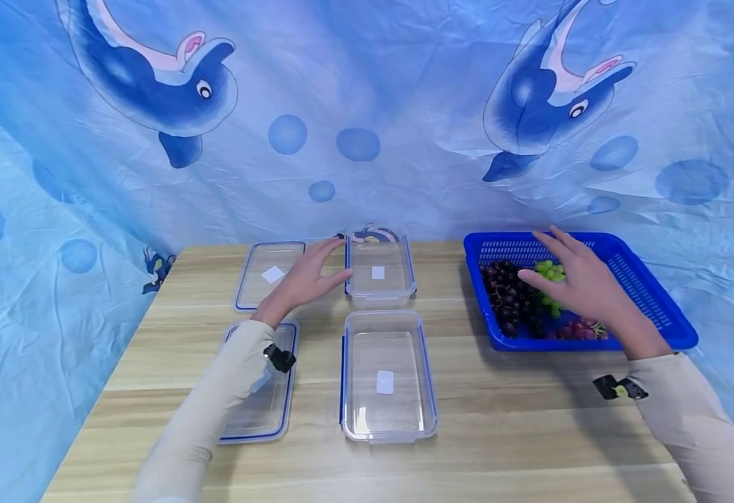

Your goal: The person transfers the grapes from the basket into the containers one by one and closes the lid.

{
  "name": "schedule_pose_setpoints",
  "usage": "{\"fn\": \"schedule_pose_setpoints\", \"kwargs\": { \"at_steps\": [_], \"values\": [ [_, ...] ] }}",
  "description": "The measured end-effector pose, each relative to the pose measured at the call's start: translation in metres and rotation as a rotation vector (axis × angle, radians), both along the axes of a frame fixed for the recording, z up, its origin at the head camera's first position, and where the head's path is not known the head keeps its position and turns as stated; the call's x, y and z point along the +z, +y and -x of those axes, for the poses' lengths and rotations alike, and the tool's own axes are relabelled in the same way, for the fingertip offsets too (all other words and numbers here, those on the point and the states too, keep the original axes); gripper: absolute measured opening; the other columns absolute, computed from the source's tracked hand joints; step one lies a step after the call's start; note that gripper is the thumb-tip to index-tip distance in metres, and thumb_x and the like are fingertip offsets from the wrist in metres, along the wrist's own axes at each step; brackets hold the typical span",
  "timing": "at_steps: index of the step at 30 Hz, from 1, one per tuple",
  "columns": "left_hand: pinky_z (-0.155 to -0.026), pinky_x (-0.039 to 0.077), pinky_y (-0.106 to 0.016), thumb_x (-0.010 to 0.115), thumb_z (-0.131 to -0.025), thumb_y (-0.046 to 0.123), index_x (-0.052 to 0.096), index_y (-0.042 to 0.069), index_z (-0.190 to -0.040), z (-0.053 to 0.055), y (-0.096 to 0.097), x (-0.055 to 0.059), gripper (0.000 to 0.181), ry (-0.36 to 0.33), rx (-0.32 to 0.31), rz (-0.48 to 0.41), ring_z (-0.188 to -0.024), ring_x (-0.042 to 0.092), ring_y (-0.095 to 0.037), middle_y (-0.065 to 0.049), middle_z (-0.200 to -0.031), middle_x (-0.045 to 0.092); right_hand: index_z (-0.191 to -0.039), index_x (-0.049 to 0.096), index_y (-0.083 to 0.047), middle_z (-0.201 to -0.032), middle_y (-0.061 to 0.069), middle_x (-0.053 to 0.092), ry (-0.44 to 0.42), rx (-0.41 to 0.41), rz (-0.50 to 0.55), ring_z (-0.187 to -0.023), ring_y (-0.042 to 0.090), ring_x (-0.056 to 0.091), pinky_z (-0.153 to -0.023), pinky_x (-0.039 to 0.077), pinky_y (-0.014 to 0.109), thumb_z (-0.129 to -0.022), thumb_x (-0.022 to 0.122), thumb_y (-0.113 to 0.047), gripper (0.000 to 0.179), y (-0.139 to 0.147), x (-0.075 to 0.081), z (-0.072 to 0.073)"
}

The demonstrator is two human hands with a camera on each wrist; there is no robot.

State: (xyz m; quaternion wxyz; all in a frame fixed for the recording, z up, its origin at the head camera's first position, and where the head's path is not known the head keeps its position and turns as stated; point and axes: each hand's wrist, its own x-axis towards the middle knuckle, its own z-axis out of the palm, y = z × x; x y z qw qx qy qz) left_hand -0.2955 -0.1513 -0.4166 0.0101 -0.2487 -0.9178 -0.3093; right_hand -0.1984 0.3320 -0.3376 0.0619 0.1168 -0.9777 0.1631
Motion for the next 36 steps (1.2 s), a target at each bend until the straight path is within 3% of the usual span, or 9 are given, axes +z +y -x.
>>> {"fn": "schedule_pose_setpoints", "kwargs": {
  "at_steps": [8,12,18,22,29,36],
  "values": [
    [-0.122,0.028,-0.061,0.07,-0.093,0.055,0.032,0.025,-0.161,0.021,0.009,-0.02,0.084,-0.086,0.018,-0.147,-0.152,0.029,-0.036,-0.008,-0.168,0.028,-0.162,0.027,-0.012,-0.166,0.027,0.02,-0.009,-0.008,0.048,-0.142,0.061,0.025,-0.102,0.027,0.082,-0.098,0.065,-0.048,0.083,0.041,-0.004,0.014],
    [-0.12,0.033,-0.06,0.075,-0.089,0.054,0.036,0.025,-0.16,0.026,0.009,-0.031,0.087,-0.148,0.016,-0.218,-0.149,0.033,-0.039,-0.005,-0.169,0.027,-0.162,0.028,-0.011,-0.164,0.029,0.024,-0.02,-0.004,0.079,-0.142,0.06,0.025,-0.101,0.027,0.081,-0.098,0.066,-0.044,0.081,0.058,-0.006,0.019],
    [-0.122,0.032,-0.056,0.079,-0.086,0.054,0.037,0.015,-0.159,0.026,0.006,-0.044,0.093,-0.208,-0.001,-0.215,-0.15,0.031,-0.041,-0.006,-0.17,0.021,-0.161,0.031,-0.008,-0.159,0.034,0.031,-0.038,-0.019,0.138,-0.141,0.061,0.027,-0.105,0.026,0.081,-0.099,0.066,-0.039,0.077,0.085,-0.011,0.028],
    [-0.121,0.033,-0.055,0.08,-0.085,0.052,0.036,0.008,-0.159,0.025,0.006,-0.052,0.097,-0.205,-0.015,-0.193,-0.148,0.034,-0.043,-0.011,-0.169,0.024,-0.159,0.032,-0.004,-0.154,0.037,0.035,-0.092,-0.065,0.142,-0.133,0.061,0.037,-0.097,0.035,0.079,-0.101,0.063,-0.042,0.076,0.104,-0.018,0.035],
    [-0.122,0.033,-0.053,0.082,-0.086,0.046,0.035,0.005,-0.158,0.022,0.007,-0.057,0.096,-0.221,-0.024,-0.215,-0.148,0.034,-0.042,-0.016,-0.167,0.027,-0.158,0.029,0.003,-0.147,0.043,0.038,-0.221,-0.139,0.117,-0.127,0.062,0.043,-0.092,0.042,0.077,-0.101,0.058,-0.05,0.083,0.13,-0.028,0.041],
    [-0.123,0.032,-0.048,0.082,-0.084,0.048,0.034,0.003,-0.158,0.023,0.008,-0.059,0.098,-0.235,-0.037,-0.248,-0.149,0.034,-0.04,-0.014,-0.167,0.027,-0.156,0.029,0.008,-0.148,0.044,0.035,-0.321,-0.108,0.089,-0.125,0.063,0.044,-0.093,0.045,0.074,-0.102,0.058,-0.049,0.084,0.146,-0.042,0.045]
  ]
}}
